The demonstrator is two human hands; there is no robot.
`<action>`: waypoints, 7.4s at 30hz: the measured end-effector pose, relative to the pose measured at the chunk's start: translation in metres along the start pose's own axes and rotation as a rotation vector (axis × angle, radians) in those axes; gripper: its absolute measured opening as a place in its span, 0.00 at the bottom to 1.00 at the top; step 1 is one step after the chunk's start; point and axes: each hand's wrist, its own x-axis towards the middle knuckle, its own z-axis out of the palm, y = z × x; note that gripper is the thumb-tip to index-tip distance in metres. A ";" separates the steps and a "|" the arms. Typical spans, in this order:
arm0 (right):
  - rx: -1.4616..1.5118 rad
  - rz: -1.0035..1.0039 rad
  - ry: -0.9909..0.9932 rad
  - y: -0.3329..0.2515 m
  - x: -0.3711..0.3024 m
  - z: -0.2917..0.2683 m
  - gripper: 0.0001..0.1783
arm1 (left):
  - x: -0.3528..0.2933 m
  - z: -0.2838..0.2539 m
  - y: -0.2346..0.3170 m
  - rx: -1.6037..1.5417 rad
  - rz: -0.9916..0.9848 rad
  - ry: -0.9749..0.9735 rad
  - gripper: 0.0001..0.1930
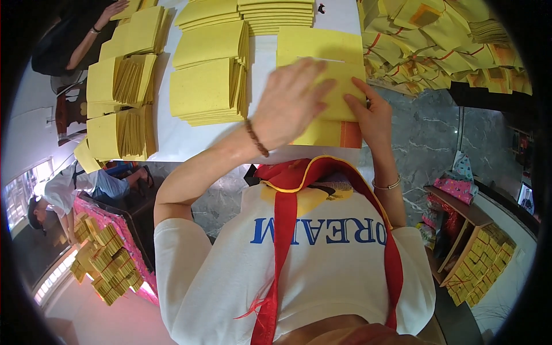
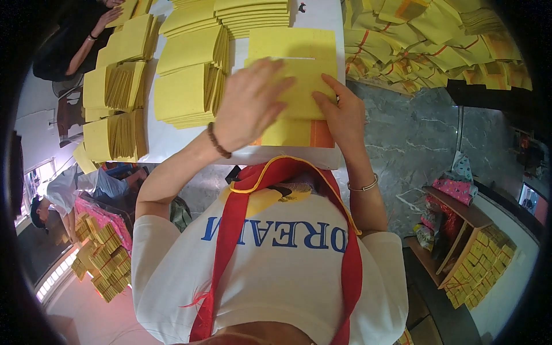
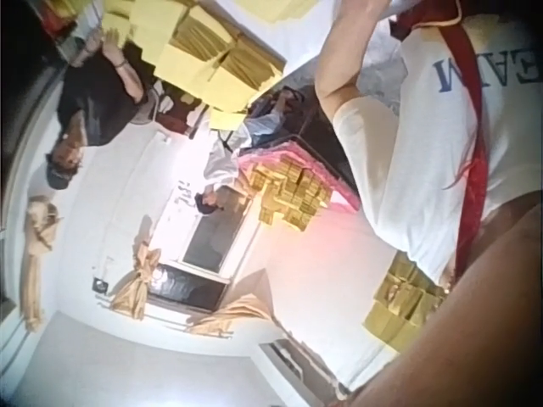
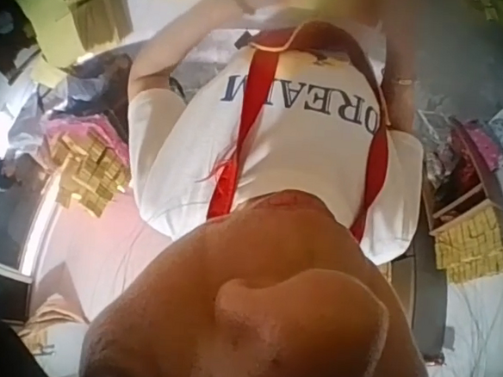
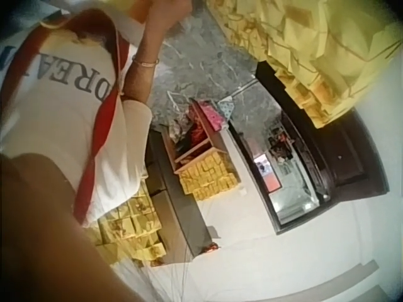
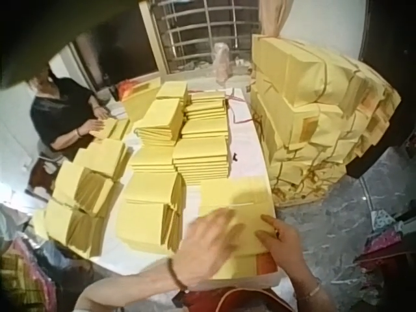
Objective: Folding individual sheets of yellow ritual paper with a silver foil center and stacking them into piles.
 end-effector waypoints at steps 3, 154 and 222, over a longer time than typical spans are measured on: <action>0.014 -0.008 0.015 0.000 -0.001 -0.001 0.21 | -0.001 0.025 0.006 -0.073 0.124 -0.101 0.25; 0.997 0.414 -0.276 -0.128 0.487 0.084 0.21 | -0.080 -0.135 -0.227 -1.119 -1.076 0.468 0.15; 1.123 -0.171 -0.486 0.056 0.094 -0.036 0.33 | -0.090 0.038 -0.068 -1.406 -1.002 0.070 0.31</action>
